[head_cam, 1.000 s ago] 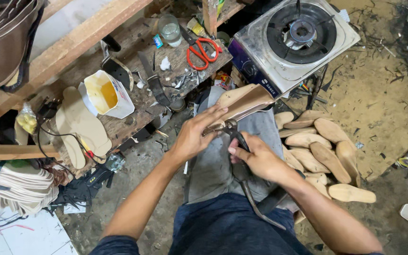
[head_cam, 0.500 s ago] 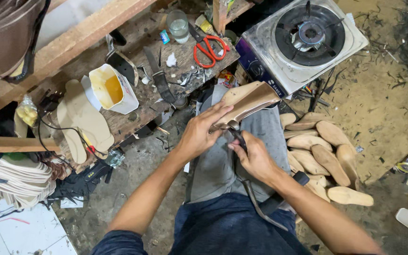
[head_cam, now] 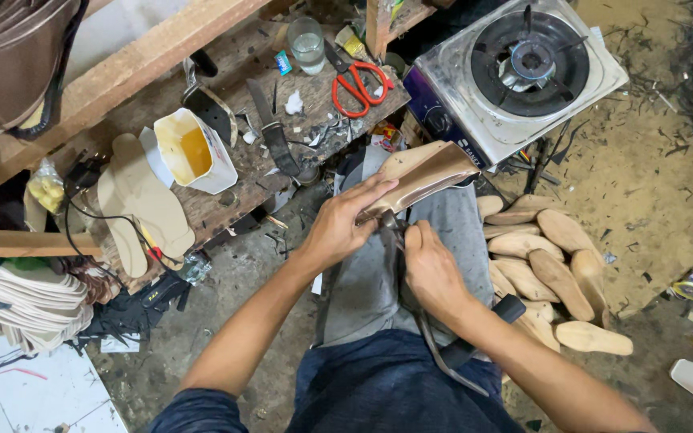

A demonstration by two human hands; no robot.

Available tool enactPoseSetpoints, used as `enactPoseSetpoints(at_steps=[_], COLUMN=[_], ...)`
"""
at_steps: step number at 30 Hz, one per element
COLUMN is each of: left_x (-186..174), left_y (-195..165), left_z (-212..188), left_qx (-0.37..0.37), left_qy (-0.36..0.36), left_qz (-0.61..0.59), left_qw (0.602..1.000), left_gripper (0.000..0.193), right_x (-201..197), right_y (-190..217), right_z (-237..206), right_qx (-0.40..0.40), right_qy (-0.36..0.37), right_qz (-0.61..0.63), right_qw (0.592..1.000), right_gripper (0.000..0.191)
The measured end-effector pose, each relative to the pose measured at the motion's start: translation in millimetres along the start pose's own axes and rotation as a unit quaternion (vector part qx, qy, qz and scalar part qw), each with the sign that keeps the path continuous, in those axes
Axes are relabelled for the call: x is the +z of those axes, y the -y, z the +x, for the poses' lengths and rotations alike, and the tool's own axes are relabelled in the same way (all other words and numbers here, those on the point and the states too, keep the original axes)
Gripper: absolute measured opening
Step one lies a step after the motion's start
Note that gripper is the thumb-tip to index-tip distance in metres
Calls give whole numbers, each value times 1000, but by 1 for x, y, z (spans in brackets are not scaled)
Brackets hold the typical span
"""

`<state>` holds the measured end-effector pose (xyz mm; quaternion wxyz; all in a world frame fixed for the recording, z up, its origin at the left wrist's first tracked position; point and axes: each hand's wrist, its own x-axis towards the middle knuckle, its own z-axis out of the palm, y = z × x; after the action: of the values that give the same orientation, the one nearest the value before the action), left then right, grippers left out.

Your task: The person uses pliers to press and shape the heel counter of a high-heeled shoe, then uses a knife to trim the sole edge. The person also handles a wooden shoe last and a black shoe upper, placing them on a nearby shelf.

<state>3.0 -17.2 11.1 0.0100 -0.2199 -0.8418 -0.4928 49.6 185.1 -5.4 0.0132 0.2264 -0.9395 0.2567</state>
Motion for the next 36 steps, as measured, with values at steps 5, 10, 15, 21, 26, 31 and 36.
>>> enactPoseSetpoints(at_steps=[5, 10, 15, 21, 26, 31, 36], left_x=[-4, -9, 2, 7, 5, 7, 12], left_y=[1, 4, 5, 3, 9, 12, 11], left_z=[2, -2, -2, -2, 3, 13, 11], left_qx=[-4, 17, -15, 67, 63, 43, 67], left_qy=[19, 42, 20, 11, 26, 57, 56], left_qz=[21, 35, 87, 125, 105, 89, 111], left_qw=[1000, 998, 996, 990, 992, 993, 990], left_gripper=[69, 59, 44, 45, 50, 53, 57], right_x=[12, 29, 20, -11, 2, 11, -13], right_y=[-11, -17, -11, -12, -25, -25, -22], right_z=[-5, -6, -8, -9, -5, -6, -10], right_qx=[27, -14, -25, 4, 6, -35, -21], right_qy=[28, -42, 0, 60, 42, -4, 51], right_qz=[-28, -24, -88, -112, -82, -81, -130], right_qw=[999, 999, 996, 992, 996, 996, 990], right_gripper=[18, 17, 14, 18, 17, 15, 17])
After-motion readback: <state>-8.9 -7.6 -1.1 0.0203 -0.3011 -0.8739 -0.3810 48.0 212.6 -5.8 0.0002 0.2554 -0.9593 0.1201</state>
